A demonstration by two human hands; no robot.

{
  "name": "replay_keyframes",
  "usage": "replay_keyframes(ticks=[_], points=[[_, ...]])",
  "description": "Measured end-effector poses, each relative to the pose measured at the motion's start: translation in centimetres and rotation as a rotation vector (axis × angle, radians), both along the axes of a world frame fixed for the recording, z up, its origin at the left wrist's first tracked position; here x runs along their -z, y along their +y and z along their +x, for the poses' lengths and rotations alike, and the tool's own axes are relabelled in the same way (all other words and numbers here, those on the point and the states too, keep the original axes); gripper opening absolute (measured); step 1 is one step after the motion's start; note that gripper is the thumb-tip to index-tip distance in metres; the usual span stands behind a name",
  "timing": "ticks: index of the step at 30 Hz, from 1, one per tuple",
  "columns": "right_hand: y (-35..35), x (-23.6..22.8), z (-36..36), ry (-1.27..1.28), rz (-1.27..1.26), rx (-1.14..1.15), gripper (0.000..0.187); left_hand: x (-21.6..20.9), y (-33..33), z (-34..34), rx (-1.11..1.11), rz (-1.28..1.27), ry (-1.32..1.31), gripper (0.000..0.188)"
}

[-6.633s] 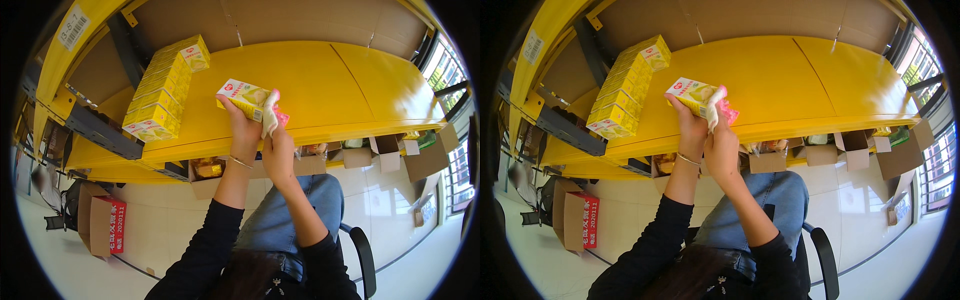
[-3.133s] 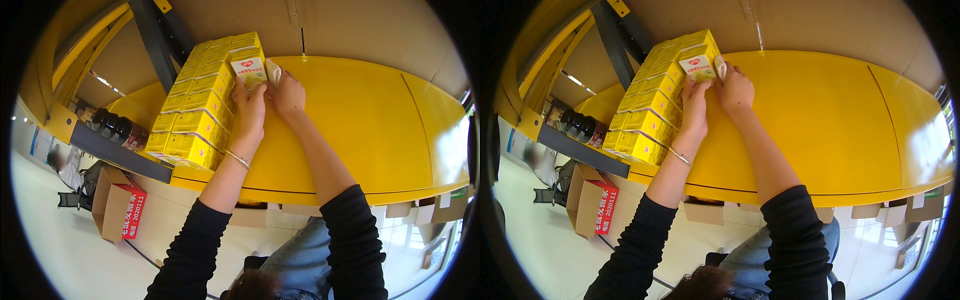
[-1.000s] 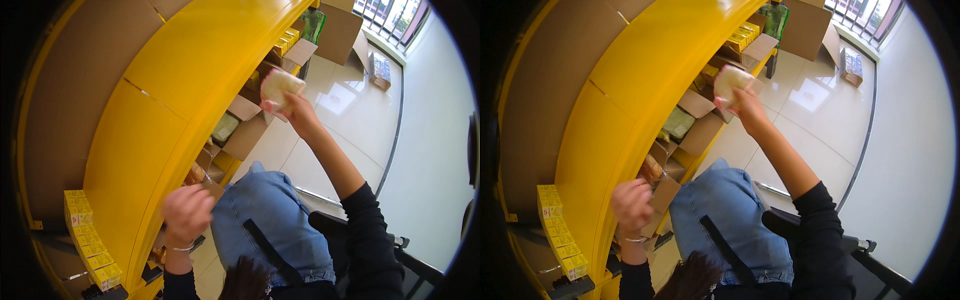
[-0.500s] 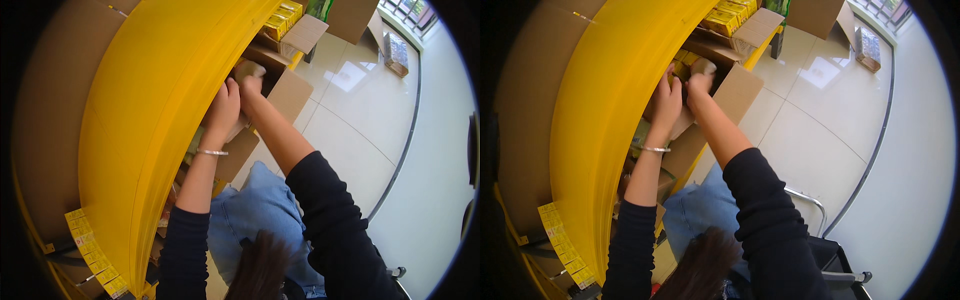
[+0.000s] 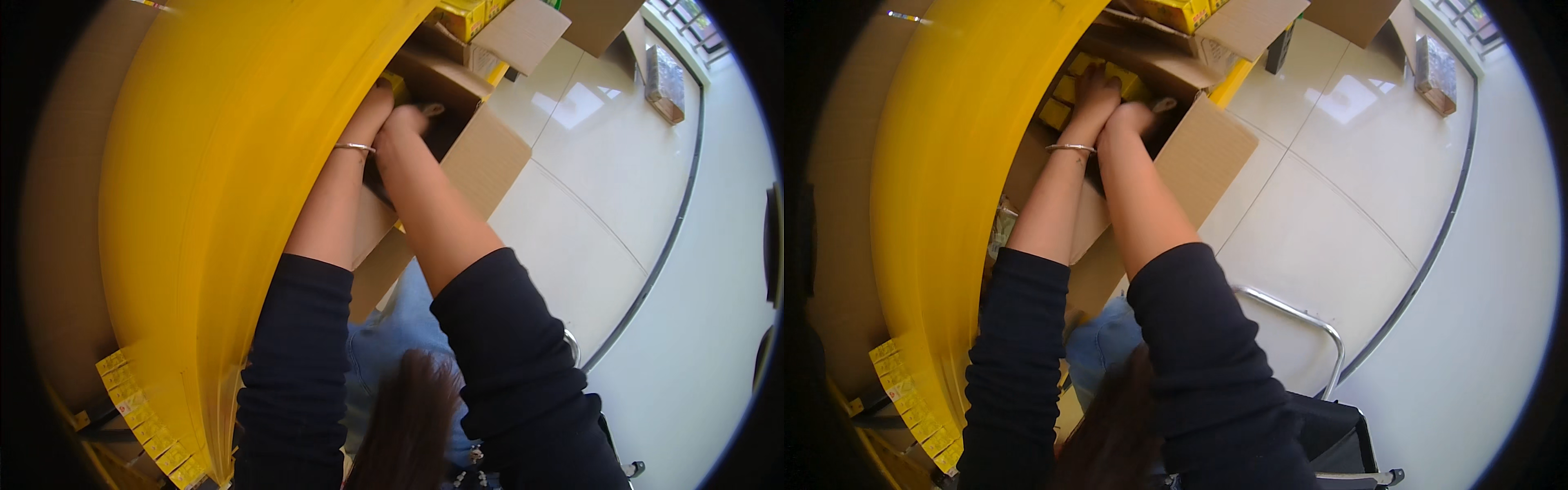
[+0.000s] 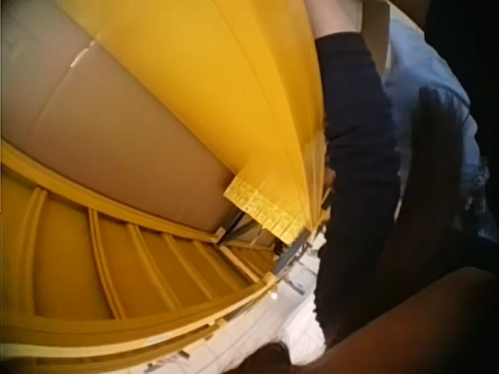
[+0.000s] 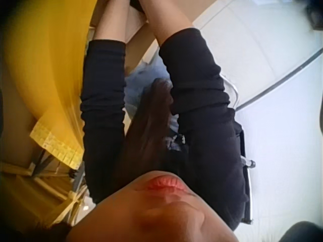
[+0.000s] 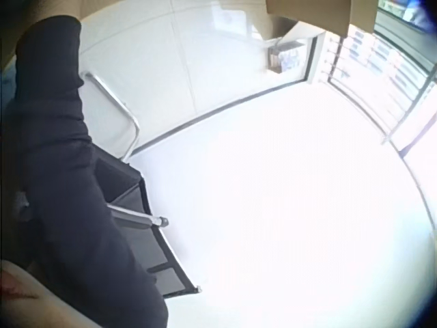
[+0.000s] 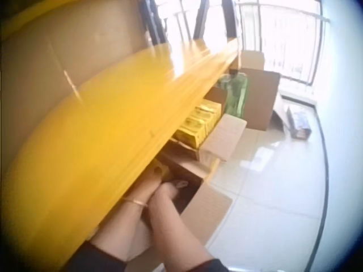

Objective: The person repeatedly wipes yellow product boxes with a white cloth and stacks them on a yellow shelf. The person takes boxes from a cardboard carton below the shelf, wipes each one, and places it on the shelf.

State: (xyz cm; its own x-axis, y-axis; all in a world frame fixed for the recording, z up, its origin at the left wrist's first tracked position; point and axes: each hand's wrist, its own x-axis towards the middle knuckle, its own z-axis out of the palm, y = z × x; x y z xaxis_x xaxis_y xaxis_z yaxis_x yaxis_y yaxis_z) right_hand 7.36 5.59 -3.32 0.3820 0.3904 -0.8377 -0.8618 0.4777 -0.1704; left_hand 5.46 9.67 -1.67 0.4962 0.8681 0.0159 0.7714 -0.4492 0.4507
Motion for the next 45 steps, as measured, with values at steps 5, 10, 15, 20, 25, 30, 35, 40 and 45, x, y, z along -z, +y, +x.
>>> replay_keyframes(ticks=[5, 10, 15, 20, 25, 30, 35, 40, 45], points=[[0.4, -0.4, 0.7, 0.003, 0.160, -0.100, 0.040, 2.4, 1.9, -0.2, 0.069, 0.123, -0.081, 0.051], [0.6, 1.7, 1.4, 0.002, 0.116, -0.087, 0.040, 2.2, 1.0, 0.7, -0.040, -0.107, -0.199, 0.039], [-0.3, 0.7, 0.1, -0.028, 0.033, -0.109, 0.042, 3.0, 1.0, -1.2, -0.023, -0.220, -0.403, 0.031], [-0.1, 2.9, 0.7, -0.137, -0.087, -0.089, 0.038, -0.3, -2.3, -1.6, 0.004, -0.373, -0.333, 0.031], [-3.3, -1.0, 1.3, -0.199, 0.083, -0.085, 0.028, -1.8, -5.5, -2.4, 0.003, -0.146, -0.348, 0.037], [-6.8, -6.9, 1.2, -0.114, 0.154, -0.261, 0.027, -8.3, -9.9, -3.8, 0.007, -0.165, -0.380, 0.042], [-11.5, -10.6, 1.4, -0.127, 0.300, -0.477, 0.036, -10.5, -14.4, -4.6, 0.039, 0.071, -0.462, 0.044], [-17.2, -15.7, 1.0, -0.266, 0.375, -0.517, 0.036, -13.8, -19.7, -5.9, 0.087, 0.076, -0.669, 0.049], [-23.5, -18.2, 0.3, -0.686, 0.288, -0.465, 0.032, -16.7, -24.8, -8.4, 0.199, 0.213, -0.740, 0.060]])
